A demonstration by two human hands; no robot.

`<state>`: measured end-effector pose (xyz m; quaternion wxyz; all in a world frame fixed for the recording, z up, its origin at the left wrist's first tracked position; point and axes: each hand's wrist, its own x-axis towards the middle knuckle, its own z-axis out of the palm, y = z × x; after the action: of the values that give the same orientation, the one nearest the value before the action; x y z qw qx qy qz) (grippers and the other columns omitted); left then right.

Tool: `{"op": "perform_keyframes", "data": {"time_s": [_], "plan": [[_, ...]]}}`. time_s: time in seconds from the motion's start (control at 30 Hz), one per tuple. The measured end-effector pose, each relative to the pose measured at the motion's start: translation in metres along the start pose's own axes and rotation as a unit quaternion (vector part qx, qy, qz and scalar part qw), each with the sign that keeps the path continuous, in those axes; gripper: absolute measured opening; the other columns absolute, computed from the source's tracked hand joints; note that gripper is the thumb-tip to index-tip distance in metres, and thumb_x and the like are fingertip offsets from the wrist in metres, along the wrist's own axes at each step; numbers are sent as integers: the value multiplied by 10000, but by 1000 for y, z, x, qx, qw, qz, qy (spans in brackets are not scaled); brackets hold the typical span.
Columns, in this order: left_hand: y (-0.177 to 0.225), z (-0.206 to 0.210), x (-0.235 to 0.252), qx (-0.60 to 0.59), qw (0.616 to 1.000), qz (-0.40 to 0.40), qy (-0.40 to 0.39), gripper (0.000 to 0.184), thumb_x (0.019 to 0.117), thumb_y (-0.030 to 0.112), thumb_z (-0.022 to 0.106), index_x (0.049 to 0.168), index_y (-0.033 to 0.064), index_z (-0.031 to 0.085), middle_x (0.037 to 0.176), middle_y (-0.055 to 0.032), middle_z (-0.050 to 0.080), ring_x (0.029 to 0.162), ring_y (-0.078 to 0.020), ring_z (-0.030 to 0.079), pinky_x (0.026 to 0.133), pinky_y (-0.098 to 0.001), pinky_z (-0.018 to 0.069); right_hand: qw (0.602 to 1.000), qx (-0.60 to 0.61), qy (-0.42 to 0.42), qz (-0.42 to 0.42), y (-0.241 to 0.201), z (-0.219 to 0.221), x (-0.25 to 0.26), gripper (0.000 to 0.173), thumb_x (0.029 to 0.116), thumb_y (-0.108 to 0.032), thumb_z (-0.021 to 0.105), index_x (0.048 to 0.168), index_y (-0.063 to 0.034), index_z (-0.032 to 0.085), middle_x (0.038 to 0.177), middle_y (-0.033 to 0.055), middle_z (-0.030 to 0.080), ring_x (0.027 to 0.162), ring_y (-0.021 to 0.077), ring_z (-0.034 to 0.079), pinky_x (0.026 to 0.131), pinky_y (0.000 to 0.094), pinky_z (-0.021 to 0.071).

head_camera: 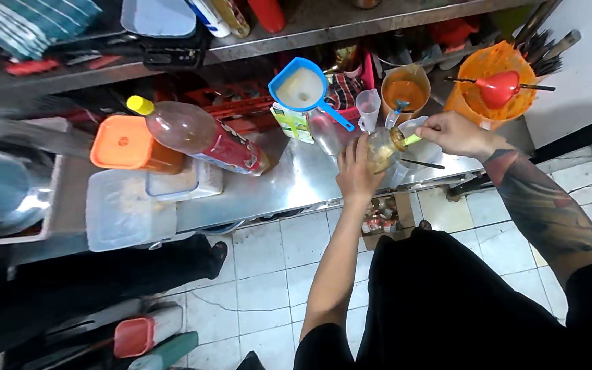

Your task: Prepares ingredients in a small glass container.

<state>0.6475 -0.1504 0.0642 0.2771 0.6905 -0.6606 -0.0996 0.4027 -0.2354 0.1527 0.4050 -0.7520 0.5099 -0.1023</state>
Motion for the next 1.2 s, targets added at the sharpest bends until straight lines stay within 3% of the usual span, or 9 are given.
{"op": "perform_keyframes", "data": {"time_s": [0.37,0.43,0.5,0.57,0.63,0.8,0.9,1.03,1.2], "plan": [[-8,9,5,-8,999,-34,-27,1047,599,326,961,1520,308,463,1501,-86,515,1383,-393,471,765,-593,579,986,102,121,56,43,-11,-27,376,1058,-375,549,965,-42,697,744,45,595,649,130,559,641,355,504],[-11,11,4,-4,999,-39,-26,1051,597,336,961,1520,313,459,1503,-79,514,1385,-384,470,766,-587,579,986,23,150,64,47,-7,-29,379,1060,-372,550,990,-35,709,786,89,643,699,192,612,689,433,523],[-11,13,2,4,998,-46,-29,1051,600,342,963,1520,315,457,1505,-75,512,1388,-378,471,769,-585,580,981,-96,164,32,57,5,-26,348,1065,-340,542,1084,-46,729,968,125,727,892,258,708,852,503,569],[-11,12,1,4,998,-49,-27,1042,605,333,961,1518,312,459,1498,-78,517,1384,-380,473,759,-582,578,961,-214,162,-61,73,19,-22,323,1077,-273,519,1136,-25,716,1117,166,715,1062,316,700,974,504,554],[-11,13,-1,0,999,-41,-13,1031,598,326,961,1506,296,474,1482,-89,531,1374,-382,484,749,-581,578,925,-290,184,-160,92,30,-18,324,1090,-251,496,1140,-7,702,1105,193,707,1096,356,683,1007,487,531],[-14,16,-4,-17,999,-21,20,1015,609,335,963,1500,260,485,1489,-93,533,1376,-383,487,791,-580,579,891,-326,210,-234,110,37,-16,274,1084,-215,518,1132,-14,697,1052,175,712,1025,341,694,940,451,547],[-17,19,-5,-23,999,-3,42,1013,610,354,959,1501,248,489,1481,-94,540,1366,-372,499,819,-563,582,922,-292,191,-167,103,33,-16,316,1090,-250,500,1132,-6,696,1088,182,713,1062,344,697,981,468,546],[-14,19,-4,-30,999,3,36,1026,598,349,966,1502,250,490,1484,-89,535,1374,-365,493,850,-555,582,964,-113,228,-73,71,26,-37,299,1085,-258,498,1175,-20,655,1080,157,661,933,249,677,853,427,576],[-8,17,-2,-48,999,-1,8,1028,597,314,965,1508,263,492,1499,-93,526,1385,-384,480,810,-580,585,953,-112,234,-159,19,21,-44,261,1069,-227,537,1140,-12,666,1005,135,644,865,190,658,782,352,571]]}}
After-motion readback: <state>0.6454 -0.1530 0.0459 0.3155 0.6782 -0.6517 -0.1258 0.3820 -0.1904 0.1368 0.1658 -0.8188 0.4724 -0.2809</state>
